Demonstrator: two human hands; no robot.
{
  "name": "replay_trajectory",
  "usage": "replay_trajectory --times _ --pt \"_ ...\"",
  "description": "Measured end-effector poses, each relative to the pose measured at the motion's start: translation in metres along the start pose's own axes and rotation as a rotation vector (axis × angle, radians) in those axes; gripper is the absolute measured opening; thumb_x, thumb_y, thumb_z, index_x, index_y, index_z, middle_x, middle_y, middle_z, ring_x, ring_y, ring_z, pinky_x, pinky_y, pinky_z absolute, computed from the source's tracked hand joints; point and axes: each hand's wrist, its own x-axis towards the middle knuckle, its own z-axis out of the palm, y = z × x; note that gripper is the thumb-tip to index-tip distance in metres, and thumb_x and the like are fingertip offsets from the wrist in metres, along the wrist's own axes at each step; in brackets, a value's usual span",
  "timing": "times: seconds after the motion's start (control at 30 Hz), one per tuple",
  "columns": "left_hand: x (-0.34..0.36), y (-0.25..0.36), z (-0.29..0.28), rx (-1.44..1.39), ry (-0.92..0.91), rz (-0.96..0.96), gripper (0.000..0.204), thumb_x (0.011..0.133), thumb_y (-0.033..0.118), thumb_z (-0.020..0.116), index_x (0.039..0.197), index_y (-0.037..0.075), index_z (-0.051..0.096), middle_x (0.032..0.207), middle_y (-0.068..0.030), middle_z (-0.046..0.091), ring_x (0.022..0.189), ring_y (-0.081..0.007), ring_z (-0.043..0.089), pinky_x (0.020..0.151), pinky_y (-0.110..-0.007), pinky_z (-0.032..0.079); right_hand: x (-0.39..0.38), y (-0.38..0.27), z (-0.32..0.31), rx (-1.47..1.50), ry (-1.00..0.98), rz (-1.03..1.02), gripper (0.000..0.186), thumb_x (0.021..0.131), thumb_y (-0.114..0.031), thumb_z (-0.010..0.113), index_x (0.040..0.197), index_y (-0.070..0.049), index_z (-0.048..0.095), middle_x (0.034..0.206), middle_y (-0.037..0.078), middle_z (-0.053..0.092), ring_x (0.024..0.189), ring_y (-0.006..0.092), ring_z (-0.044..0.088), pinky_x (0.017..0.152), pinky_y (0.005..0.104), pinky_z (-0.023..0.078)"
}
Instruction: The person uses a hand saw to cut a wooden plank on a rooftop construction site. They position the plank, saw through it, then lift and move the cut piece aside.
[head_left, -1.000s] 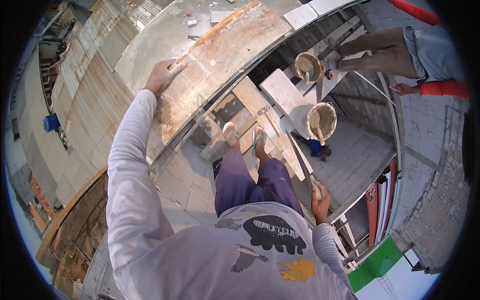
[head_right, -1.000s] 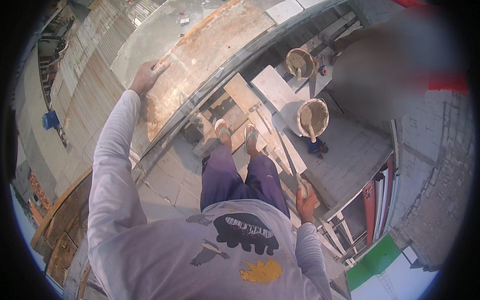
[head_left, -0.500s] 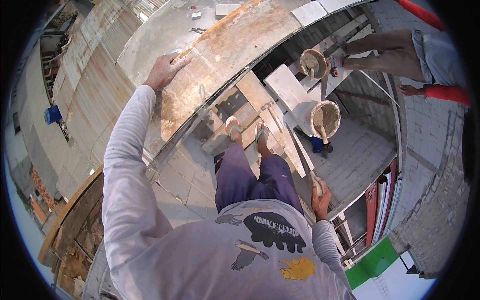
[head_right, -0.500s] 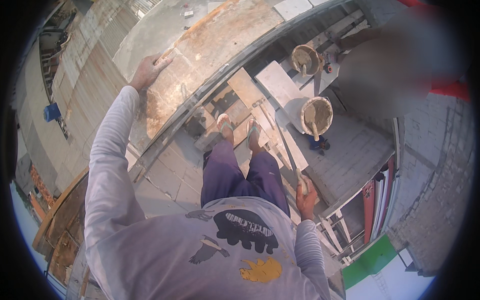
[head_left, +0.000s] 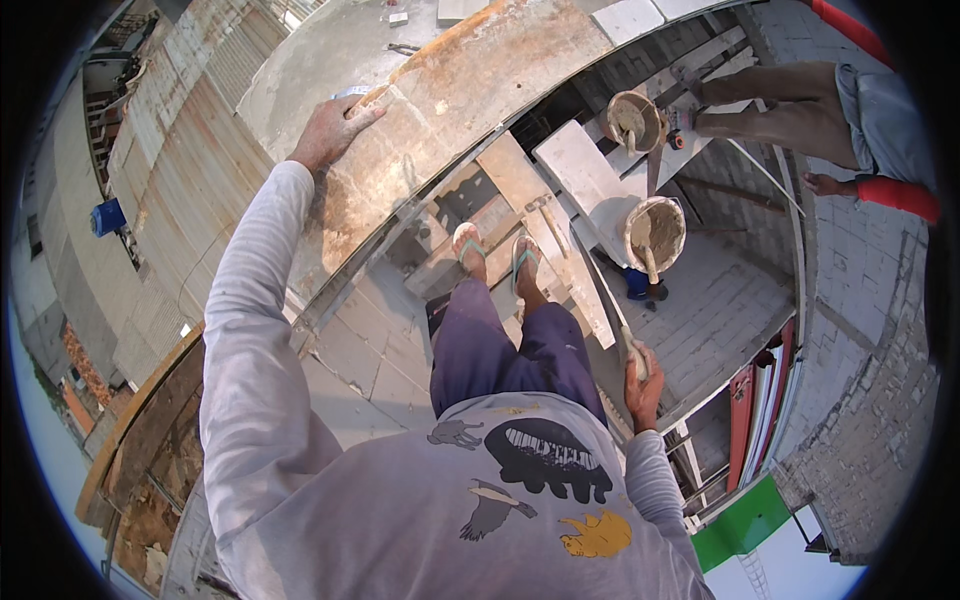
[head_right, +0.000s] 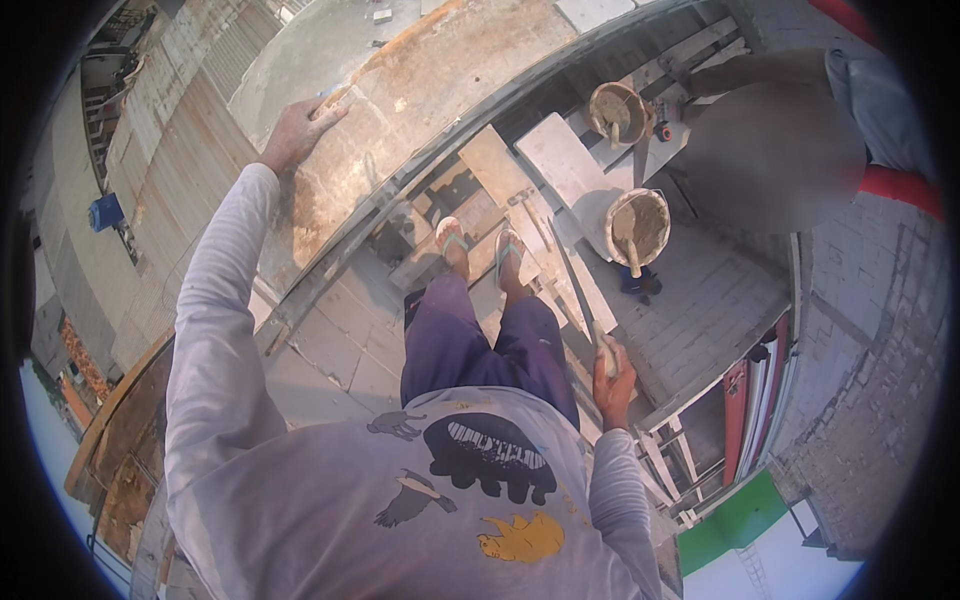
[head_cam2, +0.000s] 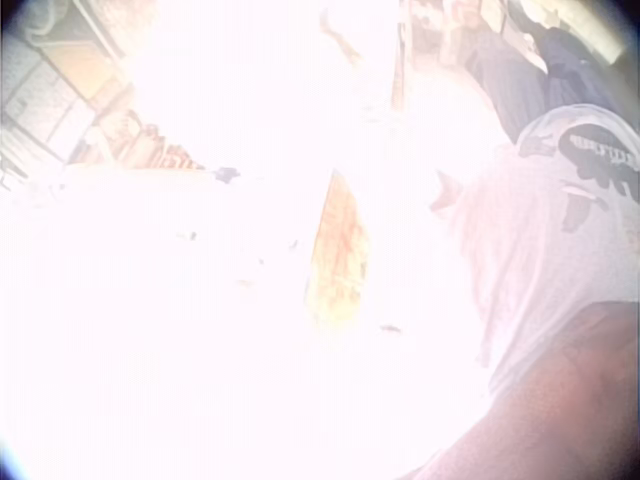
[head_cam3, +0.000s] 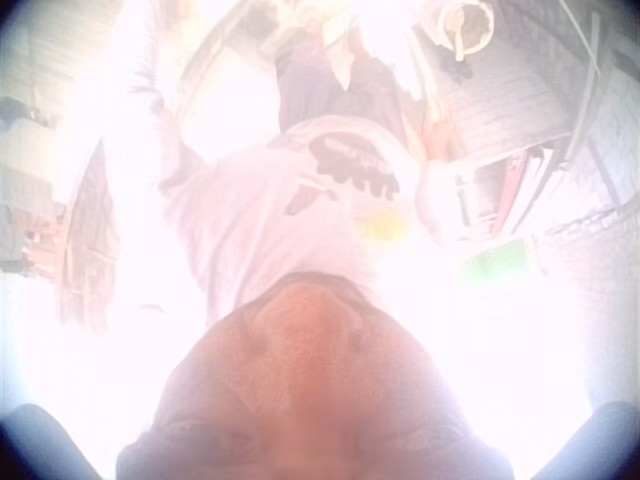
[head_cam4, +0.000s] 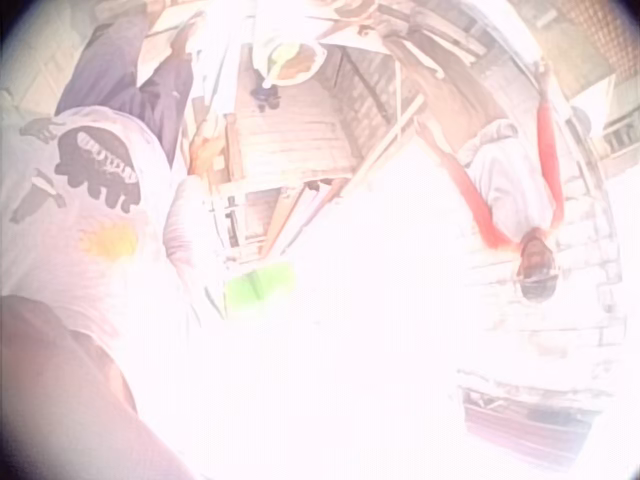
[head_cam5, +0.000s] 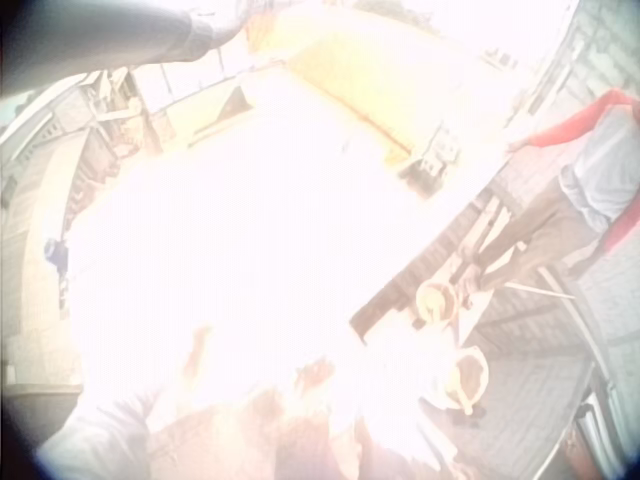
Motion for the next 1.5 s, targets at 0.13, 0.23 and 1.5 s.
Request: replay_trajectory --times 0.13,0.23,1.5 --pt "0.002 -0.004 0.001 0.045 -0.016 0.046 0.071 0.094 0.066 0.071 0.136 0.008 0.074 0.117 -0.0176 0.079 0.109 -0.0313 0.074 0.098 -0.043 0.055 0.006 0.003 0.003 0.018 -0.005 -0.018 0.033 0.106 -0.023 0.063 0.130 -0.001 0.070 0.124 0.021 0.074 0.122 0.0316 0.069 0.110 0.0407 0.047" --pt "0.000 -0.012 0.002 -0.027 -0.072 0.017 0.078 0.093 0.067 0.072 0.145 0.010 0.068 0.126 -0.0187 0.076 0.117 -0.0332 0.071 0.104 -0.044 0.052 0.015 0.006 0.004 0.028 -0.017 -0.022 0.035 0.106 -0.023 0.063 0.132 -0.001 0.069 0.126 0.020 0.073 0.125 0.0317 0.067 0.111 0.0411 0.046" --pt "-0.049 -0.043 0.025 0.252 0.123 0.047 0.083 0.094 0.074 0.066 0.147 0.011 0.064 0.128 -0.0201 0.075 0.119 -0.0363 0.072 0.106 -0.047 0.053 0.046 -0.048 0.029 0.143 -0.264 -0.039 0.045 0.109 -0.025 0.060 0.145 0.003 0.061 0.141 0.019 0.067 0.132 0.0277 0.062 0.114 0.0410 0.045"
